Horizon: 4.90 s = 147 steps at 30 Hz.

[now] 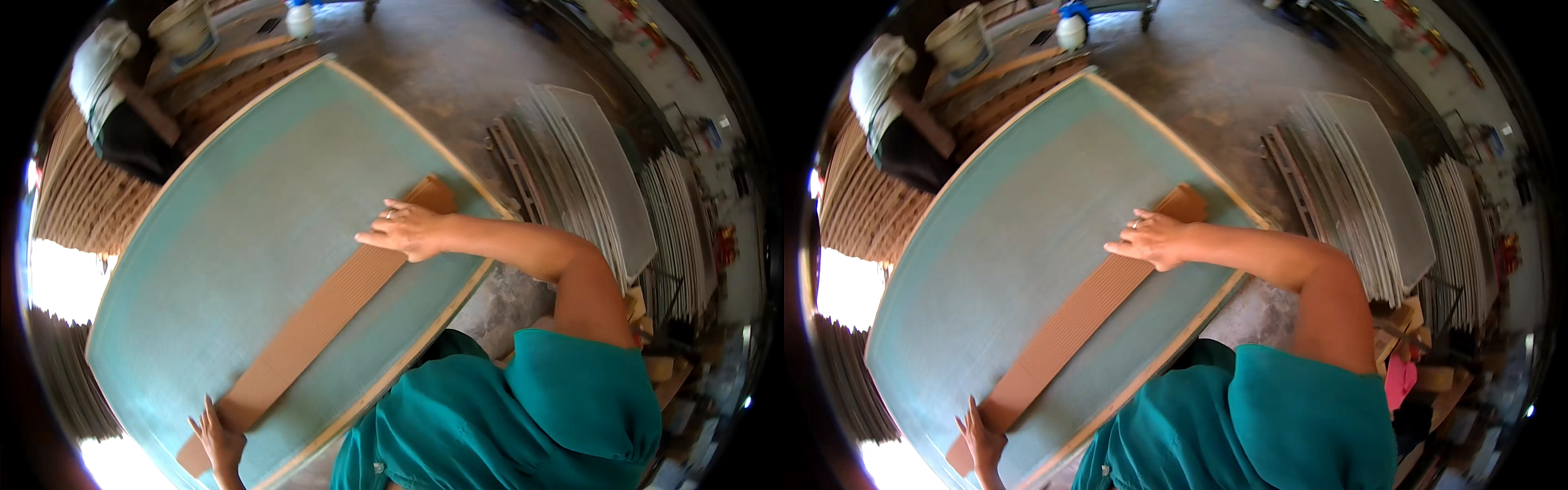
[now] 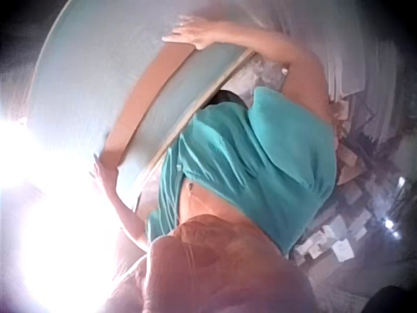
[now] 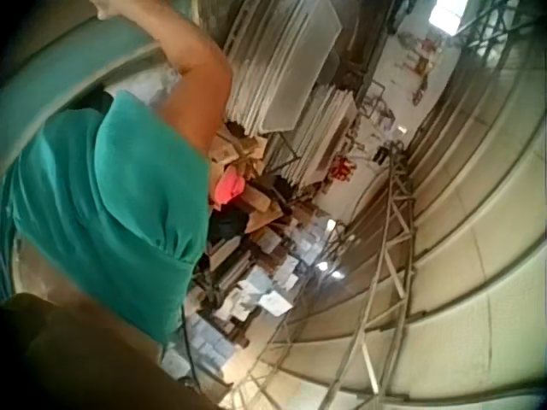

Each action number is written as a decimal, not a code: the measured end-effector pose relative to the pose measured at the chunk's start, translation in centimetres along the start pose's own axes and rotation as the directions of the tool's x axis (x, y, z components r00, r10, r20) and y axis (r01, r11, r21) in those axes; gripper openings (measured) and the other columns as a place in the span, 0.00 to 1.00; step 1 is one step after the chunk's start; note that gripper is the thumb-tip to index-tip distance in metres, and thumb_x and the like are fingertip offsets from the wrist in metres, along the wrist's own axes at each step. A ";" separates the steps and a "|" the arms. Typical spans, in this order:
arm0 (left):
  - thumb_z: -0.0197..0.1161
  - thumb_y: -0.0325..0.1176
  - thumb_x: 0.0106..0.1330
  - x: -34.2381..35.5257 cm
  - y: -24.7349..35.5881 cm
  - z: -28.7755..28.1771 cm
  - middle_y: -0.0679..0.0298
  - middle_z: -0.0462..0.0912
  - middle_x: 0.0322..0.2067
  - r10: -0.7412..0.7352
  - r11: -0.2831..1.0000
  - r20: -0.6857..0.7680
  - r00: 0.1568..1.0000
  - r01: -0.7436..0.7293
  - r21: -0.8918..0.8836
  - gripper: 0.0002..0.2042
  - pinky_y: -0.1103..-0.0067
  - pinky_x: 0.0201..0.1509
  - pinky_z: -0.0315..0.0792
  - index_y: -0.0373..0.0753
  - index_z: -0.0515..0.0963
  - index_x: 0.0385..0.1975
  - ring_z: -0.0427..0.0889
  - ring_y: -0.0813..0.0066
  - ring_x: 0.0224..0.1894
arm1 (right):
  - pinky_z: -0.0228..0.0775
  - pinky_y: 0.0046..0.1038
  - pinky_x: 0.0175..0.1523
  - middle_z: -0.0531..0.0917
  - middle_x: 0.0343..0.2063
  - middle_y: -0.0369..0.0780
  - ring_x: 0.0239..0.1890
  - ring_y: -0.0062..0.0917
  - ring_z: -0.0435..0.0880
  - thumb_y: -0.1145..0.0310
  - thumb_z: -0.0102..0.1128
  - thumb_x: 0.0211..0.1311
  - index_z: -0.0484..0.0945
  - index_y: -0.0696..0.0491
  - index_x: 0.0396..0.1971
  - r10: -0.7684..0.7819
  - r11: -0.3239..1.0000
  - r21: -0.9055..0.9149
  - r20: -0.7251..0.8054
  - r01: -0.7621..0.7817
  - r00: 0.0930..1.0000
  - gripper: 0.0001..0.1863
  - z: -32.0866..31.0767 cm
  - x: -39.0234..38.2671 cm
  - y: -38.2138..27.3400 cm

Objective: The person repeatedly lifts large translucent panels from a stack, places them on a workbench, and arranges thin wooden strips across their surface. They then lift the panels again and return them to the stack. This cycle of handling and stacking is performed continuously throughout the clip.

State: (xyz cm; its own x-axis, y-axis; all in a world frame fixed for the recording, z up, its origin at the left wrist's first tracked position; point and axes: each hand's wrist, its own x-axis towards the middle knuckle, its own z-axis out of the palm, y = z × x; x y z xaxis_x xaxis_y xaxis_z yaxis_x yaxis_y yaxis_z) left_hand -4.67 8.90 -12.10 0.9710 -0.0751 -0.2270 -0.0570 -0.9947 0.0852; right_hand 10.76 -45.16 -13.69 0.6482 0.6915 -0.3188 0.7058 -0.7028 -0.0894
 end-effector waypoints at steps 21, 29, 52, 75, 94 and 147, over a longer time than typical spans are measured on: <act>0.60 0.28 0.49 4.1 -3.0 -1.2 0.57 0.74 0.43 -0.567 0.494 -0.008 0.823 0.333 -0.803 0.33 0.64 0.52 0.69 0.38 0.59 0.59 0.75 0.64 0.46 | 0.44 0.32 0.70 0.52 0.66 0.51 0.68 0.38 0.52 0.70 0.58 0.48 0.47 0.63 0.65 0.684 0.521 0.513 0.226 -0.682 0.693 0.44 -3.3 -6.0 4.7; 0.59 0.30 0.51 5.3 -4.5 -2.1 0.55 0.74 0.44 -0.622 0.445 -0.045 0.782 0.306 -0.841 0.30 0.64 0.52 0.69 0.36 0.60 0.57 0.75 0.62 0.47 | 0.63 0.38 0.59 0.72 0.43 0.45 0.51 0.37 0.72 0.75 0.69 0.36 0.63 0.58 0.50 0.194 0.980 -0.034 -0.012 -0.194 0.981 0.36 -0.2 -3.9 5.7; 0.58 0.33 0.59 9.4 -13.2 -5.0 0.50 0.74 0.46 -0.789 0.252 -0.149 0.597 0.092 -0.963 0.23 0.66 0.52 0.71 0.31 0.66 0.53 0.74 0.58 0.49 | 0.46 0.43 0.68 0.58 0.63 0.46 0.68 0.33 0.52 0.74 0.55 0.54 0.56 0.59 0.61 0.529 0.727 -0.124 -0.526 -0.675 0.666 0.33 -5.7 8.4 13.3; 0.59 0.35 0.61 -14.1 19.6 11.0 0.47 0.74 0.48 -0.968 0.212 -0.249 -0.037 0.416 -0.884 0.26 0.70 0.51 0.69 0.27 0.64 0.55 0.75 0.59 0.47 | 0.64 0.39 0.49 0.78 0.40 0.46 0.45 0.41 0.74 0.68 0.50 0.58 0.72 0.60 0.44 0.639 0.742 0.466 -0.708 -0.481 0.300 0.16 11.0 -18.9 4.3; 0.53 0.26 0.61 -15.1 36.3 15.4 0.57 0.72 0.47 -0.857 -0.413 0.313 0.409 -0.183 -0.892 0.26 0.76 0.31 0.76 0.35 0.56 0.60 0.80 0.66 0.39 | 0.65 0.39 0.54 0.73 0.48 0.53 0.49 0.46 0.73 0.62 0.53 0.60 0.70 0.63 0.51 0.758 0.575 0.792 -0.422 -0.203 0.497 0.23 14.4 -20.1 6.6; 0.55 0.42 0.64 -4.0 70.5 -6.6 0.67 0.72 0.31 0.381 -0.585 -0.803 0.457 -0.554 -0.593 0.16 0.81 0.38 0.66 0.35 0.71 0.42 0.71 0.79 0.32 | 0.66 0.37 0.50 0.75 0.47 0.44 0.48 0.33 0.74 0.47 0.55 0.60 0.71 0.60 0.51 0.722 -0.613 0.473 0.661 0.633 0.206 0.31 36.4 -60.1 0.6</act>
State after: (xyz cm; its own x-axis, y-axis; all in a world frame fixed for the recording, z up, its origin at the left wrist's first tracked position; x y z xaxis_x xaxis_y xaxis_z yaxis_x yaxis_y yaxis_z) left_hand -11.04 -60.45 1.25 0.6090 -0.3574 0.7081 -0.3669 0.6645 0.6510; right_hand -38.19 -93.23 -28.98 0.4540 -0.4755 -0.7535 -0.1575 0.7896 -0.5931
